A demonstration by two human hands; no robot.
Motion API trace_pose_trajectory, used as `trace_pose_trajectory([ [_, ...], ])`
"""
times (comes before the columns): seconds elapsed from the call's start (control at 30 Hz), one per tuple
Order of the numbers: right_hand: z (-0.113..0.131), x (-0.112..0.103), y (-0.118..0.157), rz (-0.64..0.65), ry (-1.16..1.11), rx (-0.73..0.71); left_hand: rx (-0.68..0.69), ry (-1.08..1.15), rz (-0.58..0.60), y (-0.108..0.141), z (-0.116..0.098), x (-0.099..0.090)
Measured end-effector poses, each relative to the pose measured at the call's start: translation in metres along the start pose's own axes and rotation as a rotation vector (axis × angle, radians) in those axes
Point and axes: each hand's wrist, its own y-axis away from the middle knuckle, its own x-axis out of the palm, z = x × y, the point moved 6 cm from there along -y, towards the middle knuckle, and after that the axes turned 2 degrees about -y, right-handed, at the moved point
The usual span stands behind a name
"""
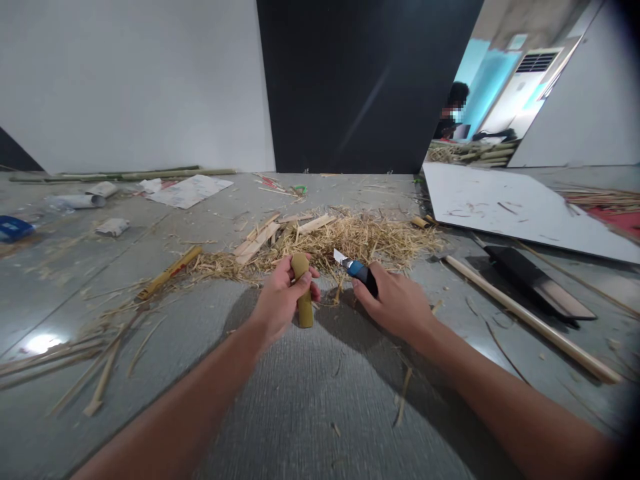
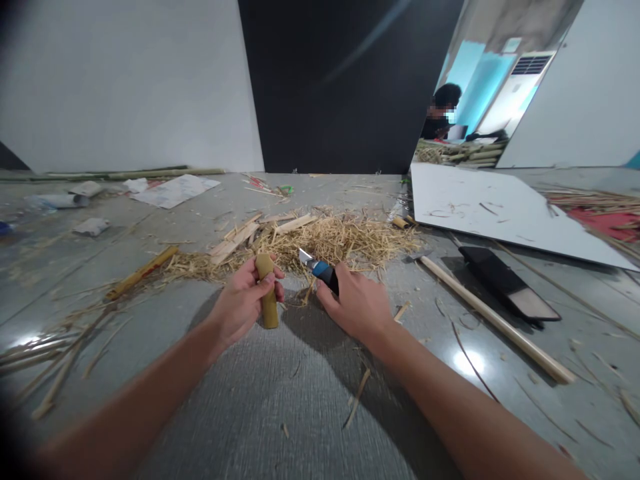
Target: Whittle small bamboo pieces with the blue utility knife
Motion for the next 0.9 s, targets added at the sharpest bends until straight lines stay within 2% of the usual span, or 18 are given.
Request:
trace_pose_trajectory([
  [0.23,0.0,0.003,-0.002,0.017,-0.002,-0.014,0.0,-0.074,-0.019,-0.002,0.004,-0.003],
  [0.4,0.0,0.003,-0.001,0.036,0.017,0.009,-0.042,-0.065,0.016,-0.003,0.011,-0.001],
  [0.67,-0.001,0.004,-0.002,0.016,-0.007,-0.014,-0.061,-0.014,0.012,0.001,0.01,0.007],
  [0.9,0.007,0.004,0.003,0.006,-0.062,-0.151,-0.154,0.145,0.064,0.001,0.014,0.011],
])
